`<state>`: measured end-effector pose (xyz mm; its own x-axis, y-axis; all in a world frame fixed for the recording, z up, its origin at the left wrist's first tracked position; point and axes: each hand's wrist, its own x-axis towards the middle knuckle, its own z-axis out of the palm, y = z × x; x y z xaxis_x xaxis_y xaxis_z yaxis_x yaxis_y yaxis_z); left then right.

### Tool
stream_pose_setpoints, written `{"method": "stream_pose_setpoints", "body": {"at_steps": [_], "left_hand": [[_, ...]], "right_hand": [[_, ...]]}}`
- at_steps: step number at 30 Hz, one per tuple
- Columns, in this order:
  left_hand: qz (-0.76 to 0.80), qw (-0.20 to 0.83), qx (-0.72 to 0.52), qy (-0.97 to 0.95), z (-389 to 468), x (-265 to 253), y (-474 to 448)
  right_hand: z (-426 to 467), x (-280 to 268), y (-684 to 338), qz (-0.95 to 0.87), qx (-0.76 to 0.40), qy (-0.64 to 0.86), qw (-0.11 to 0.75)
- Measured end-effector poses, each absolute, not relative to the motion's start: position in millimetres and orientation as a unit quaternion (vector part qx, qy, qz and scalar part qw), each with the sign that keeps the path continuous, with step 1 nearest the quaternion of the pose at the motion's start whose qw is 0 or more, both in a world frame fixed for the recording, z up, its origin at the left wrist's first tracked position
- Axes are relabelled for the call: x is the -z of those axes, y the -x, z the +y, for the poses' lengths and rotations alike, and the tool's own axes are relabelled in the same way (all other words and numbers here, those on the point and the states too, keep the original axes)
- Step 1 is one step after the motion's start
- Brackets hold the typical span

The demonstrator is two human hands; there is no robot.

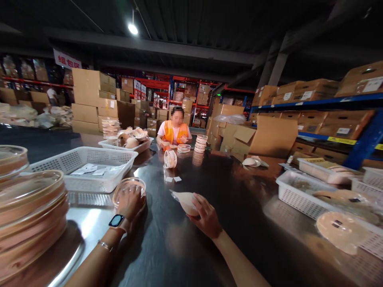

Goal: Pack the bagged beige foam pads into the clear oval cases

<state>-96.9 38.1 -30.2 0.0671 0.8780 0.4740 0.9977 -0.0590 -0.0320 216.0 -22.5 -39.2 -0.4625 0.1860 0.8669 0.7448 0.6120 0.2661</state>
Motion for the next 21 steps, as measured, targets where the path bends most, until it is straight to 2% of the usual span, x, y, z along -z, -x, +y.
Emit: {"method": "stream_pose_setpoints", "body": {"at_steps": [13,17,21], "left_hand": [[-0.506,0.149,0.25,0.812,35.1,17.6,92.3],[-0.465,0.061,0.201,0.86,36.2,28.8,87.6],[-0.48,0.09,0.172,0.856,32.2,29.1,82.7]], "right_hand": [[-26.4,36.4,-214.9,-0.797,0.326,0.291,0.417],[-25.7,37.7,-215.0,-0.796,0.329,0.298,0.411],[-23.8,39.6,-216.0,-0.79,0.334,0.3,0.417]]}}
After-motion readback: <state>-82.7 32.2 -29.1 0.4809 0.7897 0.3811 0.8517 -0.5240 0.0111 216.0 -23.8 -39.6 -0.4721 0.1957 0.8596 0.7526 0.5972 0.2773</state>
